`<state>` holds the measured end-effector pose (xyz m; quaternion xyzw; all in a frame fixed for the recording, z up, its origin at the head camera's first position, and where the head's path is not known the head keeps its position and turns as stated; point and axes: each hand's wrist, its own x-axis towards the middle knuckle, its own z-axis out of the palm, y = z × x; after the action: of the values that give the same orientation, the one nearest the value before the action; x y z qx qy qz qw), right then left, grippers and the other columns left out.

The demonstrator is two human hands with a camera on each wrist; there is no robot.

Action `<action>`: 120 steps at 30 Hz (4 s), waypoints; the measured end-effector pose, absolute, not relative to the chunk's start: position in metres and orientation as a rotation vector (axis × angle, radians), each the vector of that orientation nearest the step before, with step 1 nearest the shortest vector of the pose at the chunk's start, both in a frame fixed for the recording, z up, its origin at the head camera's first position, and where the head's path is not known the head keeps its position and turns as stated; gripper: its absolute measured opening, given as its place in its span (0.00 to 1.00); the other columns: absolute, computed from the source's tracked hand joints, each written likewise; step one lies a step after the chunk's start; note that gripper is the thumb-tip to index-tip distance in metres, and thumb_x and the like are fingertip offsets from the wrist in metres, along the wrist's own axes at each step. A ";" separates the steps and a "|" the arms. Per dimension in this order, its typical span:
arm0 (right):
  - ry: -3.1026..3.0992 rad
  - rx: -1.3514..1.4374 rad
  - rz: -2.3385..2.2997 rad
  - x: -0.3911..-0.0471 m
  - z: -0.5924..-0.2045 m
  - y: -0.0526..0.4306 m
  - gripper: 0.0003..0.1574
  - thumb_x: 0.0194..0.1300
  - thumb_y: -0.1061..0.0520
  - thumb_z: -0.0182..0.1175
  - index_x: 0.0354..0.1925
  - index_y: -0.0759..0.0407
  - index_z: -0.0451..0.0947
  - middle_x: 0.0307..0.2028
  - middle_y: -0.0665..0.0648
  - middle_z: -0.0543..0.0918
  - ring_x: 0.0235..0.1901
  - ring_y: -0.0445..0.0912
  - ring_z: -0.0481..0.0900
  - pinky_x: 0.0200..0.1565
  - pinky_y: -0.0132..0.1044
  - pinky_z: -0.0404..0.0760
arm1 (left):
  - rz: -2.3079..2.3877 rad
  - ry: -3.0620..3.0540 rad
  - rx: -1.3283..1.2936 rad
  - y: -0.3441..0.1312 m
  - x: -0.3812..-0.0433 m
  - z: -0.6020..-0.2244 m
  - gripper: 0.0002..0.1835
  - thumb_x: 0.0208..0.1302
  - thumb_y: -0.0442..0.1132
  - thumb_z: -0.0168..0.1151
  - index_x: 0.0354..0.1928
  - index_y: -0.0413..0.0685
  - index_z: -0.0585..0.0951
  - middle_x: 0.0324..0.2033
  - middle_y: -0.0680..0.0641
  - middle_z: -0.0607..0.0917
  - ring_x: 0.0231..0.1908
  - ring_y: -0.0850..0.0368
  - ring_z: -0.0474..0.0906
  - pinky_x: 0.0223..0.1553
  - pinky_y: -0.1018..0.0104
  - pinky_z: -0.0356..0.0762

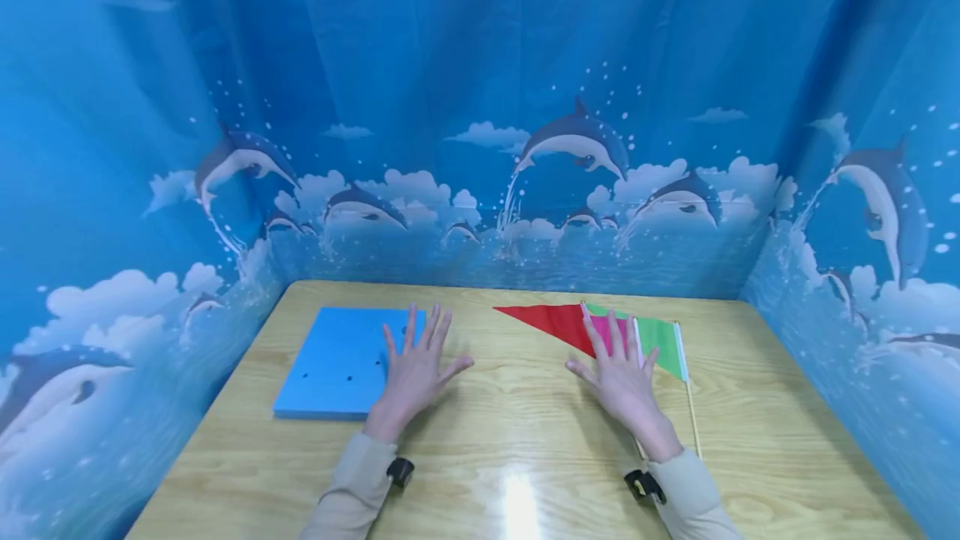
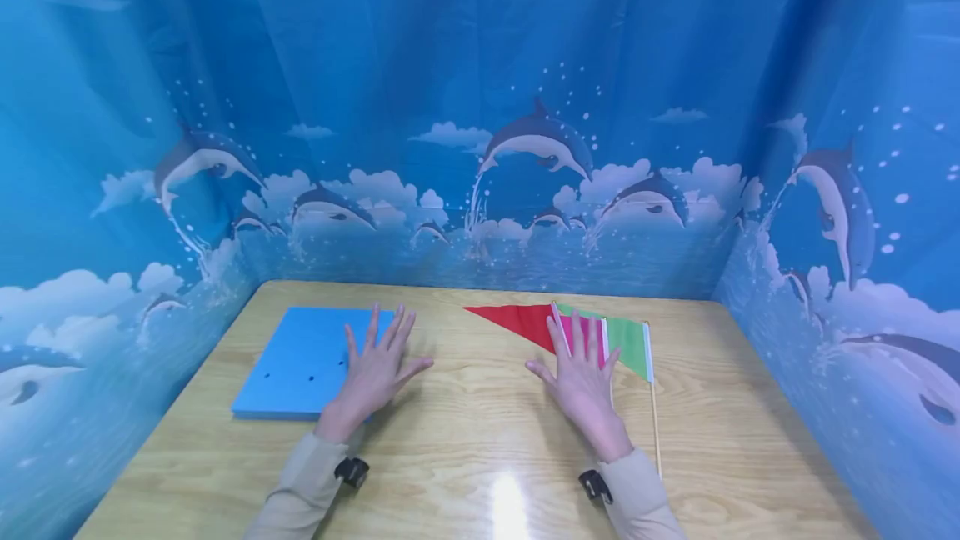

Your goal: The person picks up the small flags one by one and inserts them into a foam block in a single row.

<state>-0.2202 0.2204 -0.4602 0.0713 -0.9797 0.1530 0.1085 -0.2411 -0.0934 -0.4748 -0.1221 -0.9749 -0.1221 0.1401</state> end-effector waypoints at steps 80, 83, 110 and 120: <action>-3.046 1.070 0.333 -0.232 -0.471 0.021 0.43 0.64 0.33 0.47 0.70 0.48 0.50 0.71 0.51 0.50 0.70 0.54 0.44 0.62 0.61 0.55 | -0.657 -3.091 -0.352 -0.263 -0.215 -0.473 0.43 0.58 0.62 0.55 0.69 0.43 0.57 0.68 0.36 0.54 0.67 0.34 0.47 0.57 0.28 0.45; -3.035 1.061 0.324 -0.232 -0.472 0.026 0.43 0.64 0.33 0.46 0.70 0.47 0.51 0.71 0.50 0.50 0.70 0.54 0.45 0.62 0.61 0.55 | -0.672 -3.087 -0.359 -0.260 -0.215 -0.472 0.43 0.58 0.62 0.56 0.69 0.44 0.58 0.69 0.37 0.54 0.67 0.34 0.47 0.57 0.28 0.44; -3.002 1.050 0.444 -0.225 -0.474 0.067 0.43 0.63 0.35 0.51 0.70 0.47 0.53 0.70 0.51 0.53 0.70 0.55 0.45 0.61 0.63 0.55 | -0.757 -3.103 -0.458 -0.233 -0.216 -0.471 0.42 0.58 0.61 0.56 0.69 0.46 0.59 0.69 0.39 0.54 0.68 0.37 0.46 0.56 0.25 0.38; -3.003 1.058 0.457 -0.224 -0.474 0.087 0.43 0.62 0.35 0.51 0.70 0.47 0.52 0.71 0.51 0.53 0.70 0.56 0.44 0.61 0.65 0.55 | -0.772 -3.127 -0.519 -0.221 -0.216 -0.471 0.42 0.58 0.60 0.57 0.69 0.48 0.58 0.70 0.41 0.53 0.68 0.39 0.46 0.58 0.27 0.36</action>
<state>-0.2242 0.0866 -0.4744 0.3286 -0.9330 0.1418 -0.0376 -0.2160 -0.2210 -0.4708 -0.1587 -0.9568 -0.2361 -0.0603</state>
